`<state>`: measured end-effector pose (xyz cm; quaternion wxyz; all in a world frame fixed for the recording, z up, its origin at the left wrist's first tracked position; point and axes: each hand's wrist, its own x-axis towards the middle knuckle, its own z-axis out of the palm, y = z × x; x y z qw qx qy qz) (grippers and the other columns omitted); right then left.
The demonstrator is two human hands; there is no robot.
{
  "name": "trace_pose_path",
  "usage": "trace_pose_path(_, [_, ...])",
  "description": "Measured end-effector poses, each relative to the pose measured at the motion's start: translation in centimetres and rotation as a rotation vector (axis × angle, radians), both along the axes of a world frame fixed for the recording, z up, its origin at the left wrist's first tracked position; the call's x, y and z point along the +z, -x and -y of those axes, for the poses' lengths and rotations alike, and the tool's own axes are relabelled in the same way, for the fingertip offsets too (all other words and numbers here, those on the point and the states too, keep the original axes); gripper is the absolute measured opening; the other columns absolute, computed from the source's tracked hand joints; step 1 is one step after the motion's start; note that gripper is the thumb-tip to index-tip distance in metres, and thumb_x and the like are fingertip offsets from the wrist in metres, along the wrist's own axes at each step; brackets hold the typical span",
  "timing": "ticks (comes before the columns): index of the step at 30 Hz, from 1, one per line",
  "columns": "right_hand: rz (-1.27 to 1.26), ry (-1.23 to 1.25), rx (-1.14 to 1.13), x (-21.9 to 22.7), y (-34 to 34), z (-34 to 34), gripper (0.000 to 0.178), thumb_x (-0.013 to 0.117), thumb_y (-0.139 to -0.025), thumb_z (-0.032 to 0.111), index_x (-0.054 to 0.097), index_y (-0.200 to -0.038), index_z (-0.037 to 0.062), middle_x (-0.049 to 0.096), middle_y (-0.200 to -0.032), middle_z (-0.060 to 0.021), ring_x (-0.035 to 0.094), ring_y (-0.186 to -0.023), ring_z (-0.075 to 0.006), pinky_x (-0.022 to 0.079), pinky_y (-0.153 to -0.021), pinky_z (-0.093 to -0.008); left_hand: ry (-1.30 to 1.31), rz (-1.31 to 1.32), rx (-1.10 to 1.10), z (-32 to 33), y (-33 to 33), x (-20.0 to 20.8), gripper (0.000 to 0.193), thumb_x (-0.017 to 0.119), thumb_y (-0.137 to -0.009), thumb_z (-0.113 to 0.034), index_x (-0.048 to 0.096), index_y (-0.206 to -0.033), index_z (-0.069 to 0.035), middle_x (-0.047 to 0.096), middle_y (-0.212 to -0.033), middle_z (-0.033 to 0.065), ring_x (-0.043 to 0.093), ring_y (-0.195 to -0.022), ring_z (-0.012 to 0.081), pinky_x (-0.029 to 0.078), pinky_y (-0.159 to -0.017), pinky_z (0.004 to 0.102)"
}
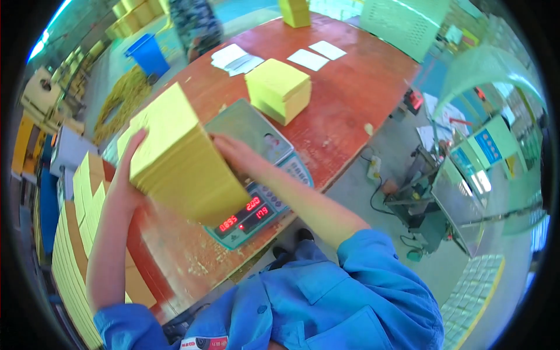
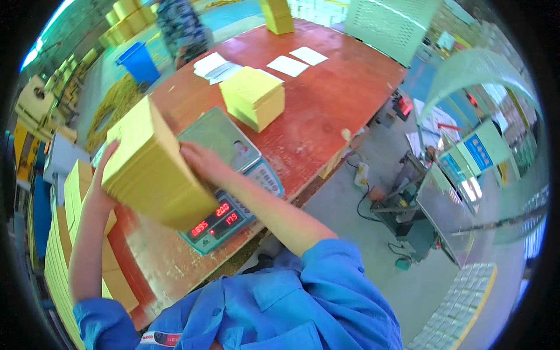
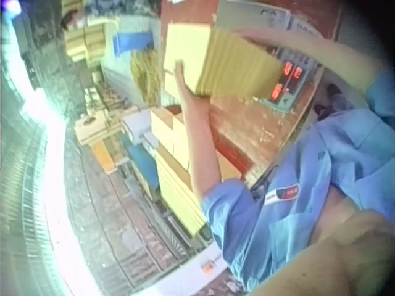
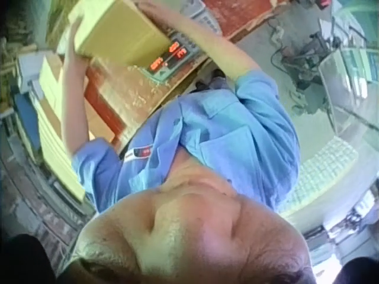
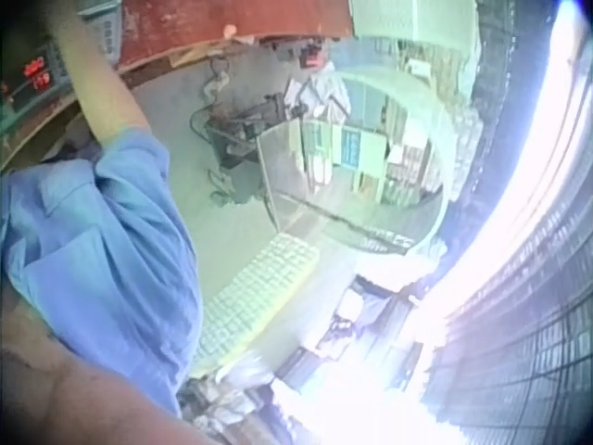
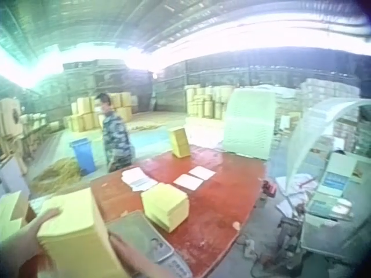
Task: The recorder weighs stacks of yellow paper on a scale and organizes them on a table.
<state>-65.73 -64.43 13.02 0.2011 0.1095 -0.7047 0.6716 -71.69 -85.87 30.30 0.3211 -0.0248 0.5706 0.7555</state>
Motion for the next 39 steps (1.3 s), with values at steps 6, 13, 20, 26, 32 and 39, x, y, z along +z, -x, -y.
trace_pose_path(6, [0.304, 0.193, -0.167, 1.7, -13.7, 0.9, 0.036, 0.051, -0.099, 0.02, 0.053, -0.13, 0.0015, 0.061, -0.124, -0.0106, 0.058, -0.113, -0.0181, 0.045, -0.097, -0.0313, 0.022, 0.009, -0.085, 3.3, -1.0, 0.6, 0.058, 0.059, -0.095, -0.037, 0.045, -0.141, -0.004, 0.06, -0.13, 0.0119, 0.059, -0.119, 0.0216, 0.046, -0.102, 0.0345])
trace_pose_path(13, [0.516, 1.022, 0.332, -1.4, -13.5, 2.3, 0.03, 0.05, -0.101, 0.022, 0.056, -0.124, 0.0038, 0.062, -0.117, -0.0063, 0.06, -0.105, -0.0165, 0.049, -0.092, -0.0363, 0.017, 0.096, -0.124, 1.5, -0.5, 0.7, 0.058, 0.065, -0.092, -0.038, 0.05, -0.137, -0.005, 0.063, -0.126, 0.0093, 0.063, -0.11, 0.0187, 0.049, -0.096, 0.033])
trace_pose_path(20, [0.521, 0.831, 0.291, -0.6, -16.5, -4.4, 0.034, 0.055, -0.099, 0.024, 0.057, -0.126, 0.003, 0.061, -0.111, 0.0023, 0.052, -0.103, -0.0063, 0.042, -0.089, -0.0232, 0.046, -0.18, 0.017, -1.0, -6.2, -1.7, 0.053, 0.046, -0.099, -0.042, 0.049, -0.136, -0.005, 0.062, -0.125, 0.0111, 0.064, -0.109, 0.0223, 0.054, -0.092, 0.0383])
trace_pose_path(26, [0.433, 0.721, 0.027, 2.3, -16.9, -24.6, 0.031, 0.055, -0.097, 0.017, 0.059, -0.121, -0.0015, 0.064, -0.111, -0.0044, 0.058, -0.106, -0.013, 0.044, -0.093, -0.0274, -0.098, -0.117, -0.081, -20.0, -9.4, 0.0, 0.055, 0.047, -0.097, -0.049, 0.049, -0.132, -0.008, 0.066, -0.112, 0.009, 0.067, -0.097, 0.0193, 0.056, -0.084, 0.0348])
trace_pose_path(32, [0.533, 0.673, -0.066, -2.1, -12.6, -46.1, 0.031, 0.054, -0.096, 0.022, 0.063, -0.116, 0.0002, 0.067, -0.103, -0.005, 0.063, -0.097, -0.0148, 0.05, -0.083, -0.0301, -0.151, 0.045, -0.171, -41.0, -6.5, -4.8, 0.061, 0.053, -0.097, -0.041, 0.036, -0.144, -0.005, 0.051, -0.139, 0.0143, 0.05, -0.128, 0.0273, 0.04, -0.109, 0.0433])
trace_pose_path(39, [0.614, 0.143, -0.308, -3.7, -4.3, -68.4, 0.037, 0.053, -0.096, 0.028, 0.066, -0.114, -0.0011, 0.068, -0.114, -0.0079, 0.062, -0.107, -0.019, 0.049, -0.091, -0.0341, -0.245, 0.171, -0.192, -65.2, 1.2, -9.5, 0.054, 0.054, -0.093, -0.046, 0.047, -0.139, -0.019, 0.057, -0.133, 0.0048, 0.051, -0.127, 0.0262, 0.038, -0.1, 0.0617])
